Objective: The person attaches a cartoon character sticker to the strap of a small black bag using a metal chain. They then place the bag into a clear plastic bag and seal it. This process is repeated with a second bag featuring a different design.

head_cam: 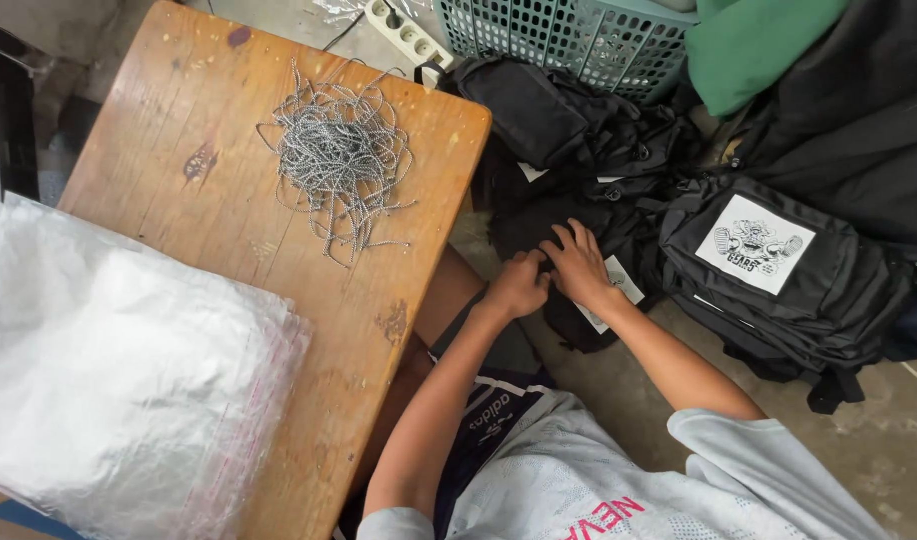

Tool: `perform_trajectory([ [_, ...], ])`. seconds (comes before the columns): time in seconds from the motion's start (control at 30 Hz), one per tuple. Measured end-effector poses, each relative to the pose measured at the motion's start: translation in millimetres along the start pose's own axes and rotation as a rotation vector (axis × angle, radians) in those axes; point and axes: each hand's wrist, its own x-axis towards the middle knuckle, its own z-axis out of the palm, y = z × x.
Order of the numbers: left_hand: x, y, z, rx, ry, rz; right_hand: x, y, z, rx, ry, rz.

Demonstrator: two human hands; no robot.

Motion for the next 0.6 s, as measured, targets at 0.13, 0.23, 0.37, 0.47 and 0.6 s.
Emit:
perform_trajectory([
  [0.13,-23.8,37.3,-23.6,0.025,0.067,0.115,11.4,19.4,2.3,0.098,0.275,-0.037],
  [0.23,-66.9,80.8,-64.1,0.026,0.342,0.355,15.1,36.5,-49.2,0.288,0.486,-0.002],
  [0.37,-136.7,117.3,-118.4,-0.103,0.573,0.533,5.2,32.9,-158.8,0.551,0.692,0.1],
  [0.47,-172.6,115.4,-136.8,-0.206,0.488,0.317,9.1,-32.3,-237.7,0.889,0.567,0.124],
  [0.6,-228.1,109.2,-156.9,-0.391,0.555,0.338,37.9,-110.8,-247.2,1.06,0.409,0.025],
])
